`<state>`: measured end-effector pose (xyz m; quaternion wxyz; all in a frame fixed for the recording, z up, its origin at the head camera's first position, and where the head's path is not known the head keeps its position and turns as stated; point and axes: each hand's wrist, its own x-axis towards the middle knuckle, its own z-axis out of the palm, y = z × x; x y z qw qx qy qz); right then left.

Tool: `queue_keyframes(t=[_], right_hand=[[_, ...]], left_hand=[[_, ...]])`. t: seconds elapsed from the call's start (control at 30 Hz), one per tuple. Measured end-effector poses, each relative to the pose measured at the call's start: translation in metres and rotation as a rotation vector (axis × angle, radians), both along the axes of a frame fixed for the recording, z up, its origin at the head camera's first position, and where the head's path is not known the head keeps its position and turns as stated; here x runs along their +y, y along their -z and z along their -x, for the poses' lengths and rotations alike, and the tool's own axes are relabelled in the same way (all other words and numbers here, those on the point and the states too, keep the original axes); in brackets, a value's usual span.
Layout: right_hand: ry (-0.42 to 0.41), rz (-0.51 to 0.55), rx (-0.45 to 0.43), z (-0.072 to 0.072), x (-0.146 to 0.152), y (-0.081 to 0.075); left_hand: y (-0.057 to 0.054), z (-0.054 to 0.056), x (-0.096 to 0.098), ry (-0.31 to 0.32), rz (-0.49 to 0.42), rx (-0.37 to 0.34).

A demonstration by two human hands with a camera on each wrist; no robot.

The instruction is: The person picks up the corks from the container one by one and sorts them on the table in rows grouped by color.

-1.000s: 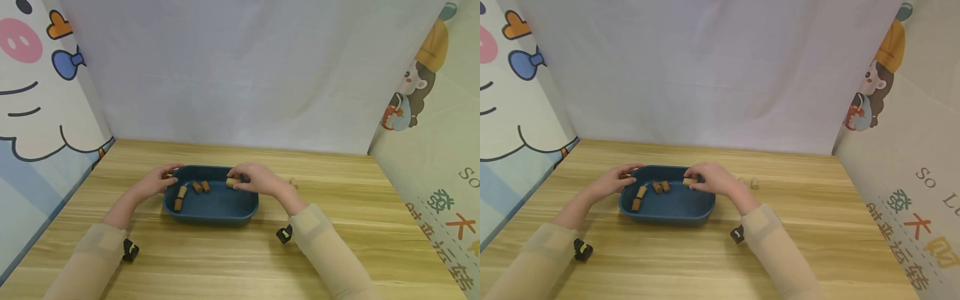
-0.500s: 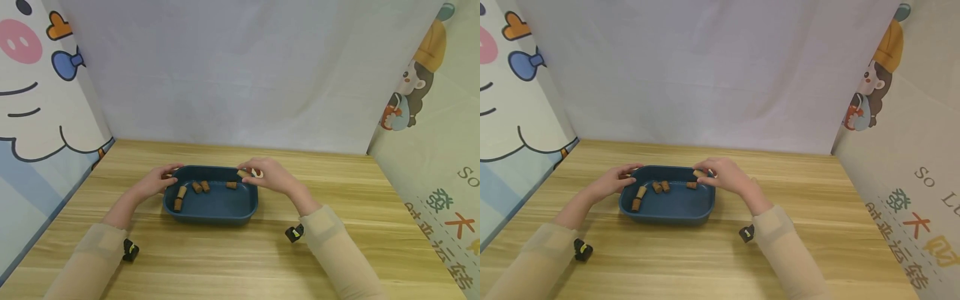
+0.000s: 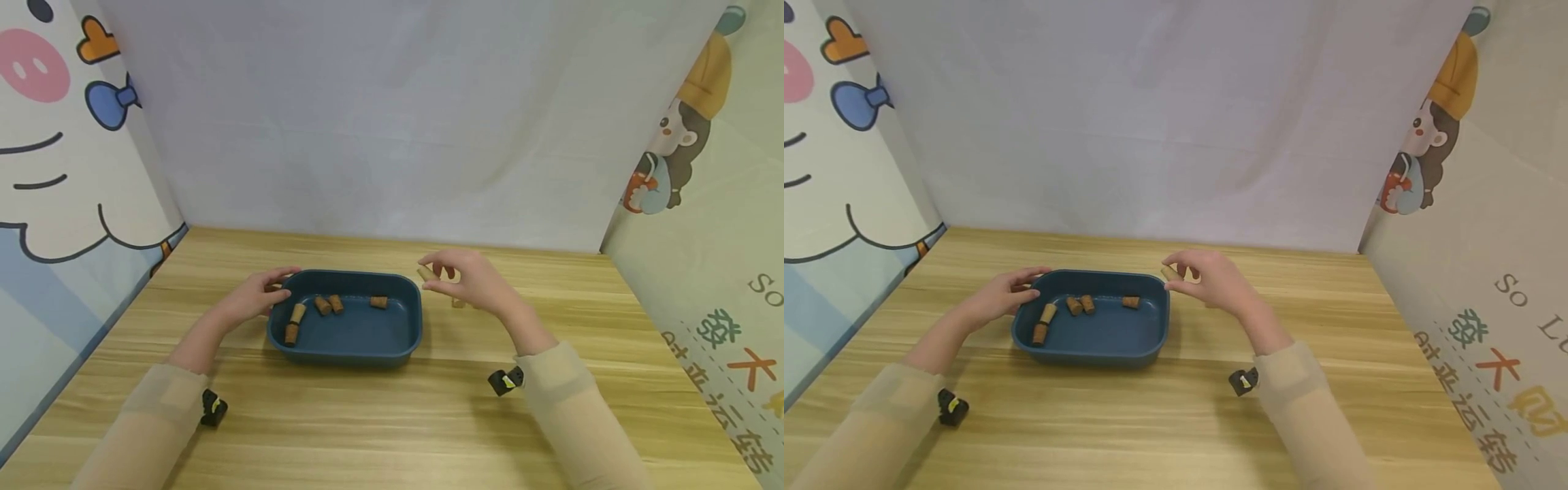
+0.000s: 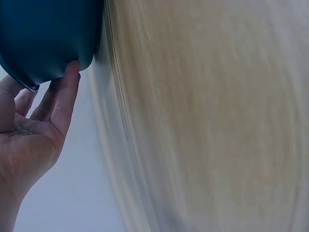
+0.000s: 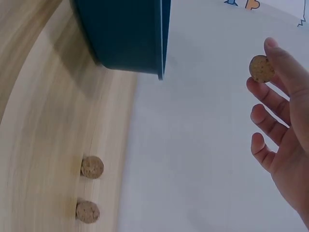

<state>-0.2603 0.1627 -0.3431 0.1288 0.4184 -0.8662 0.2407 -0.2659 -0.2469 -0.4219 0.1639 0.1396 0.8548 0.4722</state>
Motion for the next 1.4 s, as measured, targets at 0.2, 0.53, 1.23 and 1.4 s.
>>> queue_keyframes(t=[0.2,0.53,1.23,1.4], right_hand=[[0.071,0.024,-0.011,-0.004,0.018,-0.002],[0.165,0.050,-0.033,-0.008,0.049,0.005],[0.367,-0.030,-0.167,0.003,0.100,0.047],[0.390,-0.037,-0.222,0.009,0.108,0.055]], left_hand=[[0.001,-0.001,0.000,-0.005,-0.011,-0.001],[0.000,-0.001,0.000,0.001,-0.007,0.006],[-0.001,-0.003,-0.001,0.002,-0.010,0.004],[-0.001,-0.003,-0.001,-0.002,-0.012,0.000]])
